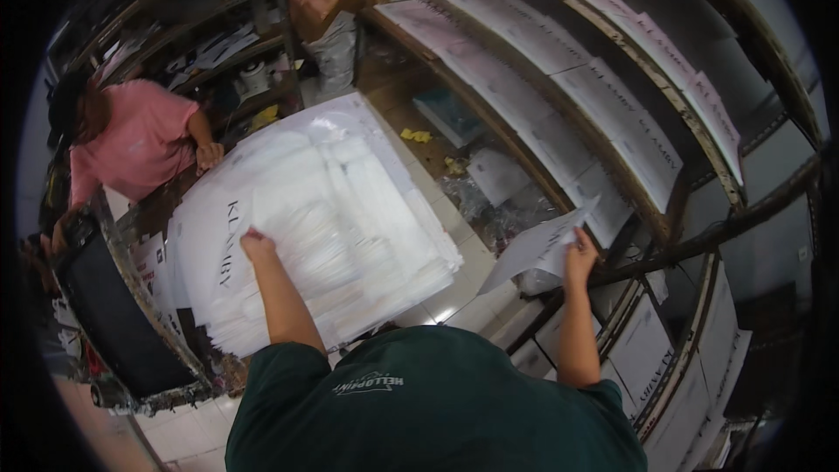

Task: The person repeatedly picks up printed white sheets from a nearby rack and places them onto a growing stack on the work table. The person handles the sheets one at a time, aligning them before stacking. Another person is visible in the background working at a screen printing station.

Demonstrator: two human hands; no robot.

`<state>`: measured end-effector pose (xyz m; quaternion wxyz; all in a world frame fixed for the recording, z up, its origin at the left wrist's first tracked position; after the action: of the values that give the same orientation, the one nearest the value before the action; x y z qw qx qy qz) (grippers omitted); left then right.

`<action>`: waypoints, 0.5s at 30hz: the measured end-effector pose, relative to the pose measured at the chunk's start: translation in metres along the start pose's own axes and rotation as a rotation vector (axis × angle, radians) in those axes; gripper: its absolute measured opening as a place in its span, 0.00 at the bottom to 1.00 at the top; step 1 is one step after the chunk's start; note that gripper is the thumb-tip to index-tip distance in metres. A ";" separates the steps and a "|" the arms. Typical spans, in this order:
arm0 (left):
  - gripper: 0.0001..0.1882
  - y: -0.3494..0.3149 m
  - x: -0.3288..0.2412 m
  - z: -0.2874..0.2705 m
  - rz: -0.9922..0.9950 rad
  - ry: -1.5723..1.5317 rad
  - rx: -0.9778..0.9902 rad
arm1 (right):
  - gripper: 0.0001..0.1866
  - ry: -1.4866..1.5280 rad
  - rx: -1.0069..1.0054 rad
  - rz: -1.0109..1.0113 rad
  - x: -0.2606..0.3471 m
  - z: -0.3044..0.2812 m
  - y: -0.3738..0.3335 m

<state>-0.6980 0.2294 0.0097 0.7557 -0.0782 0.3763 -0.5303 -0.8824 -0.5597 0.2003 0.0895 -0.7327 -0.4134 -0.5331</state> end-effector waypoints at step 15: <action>0.09 -0.012 -0.051 0.053 1.028 2.292 -0.281 | 0.25 0.121 0.060 -0.043 0.032 -0.017 -0.016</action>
<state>-0.6805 0.2536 0.0782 0.1002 0.5007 0.8534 0.1048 -0.9023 -0.5428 0.2296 0.1250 -0.6872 -0.4386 -0.5655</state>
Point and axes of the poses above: each hand's wrist, its own y-axis towards the middle knuckle, its own z-axis out of the palm, x = y × z, the point moved 10 cm from there along y, towards the middle knuckle, and after that the axes turned 8 degrees about -z, right-handed, at the moved point
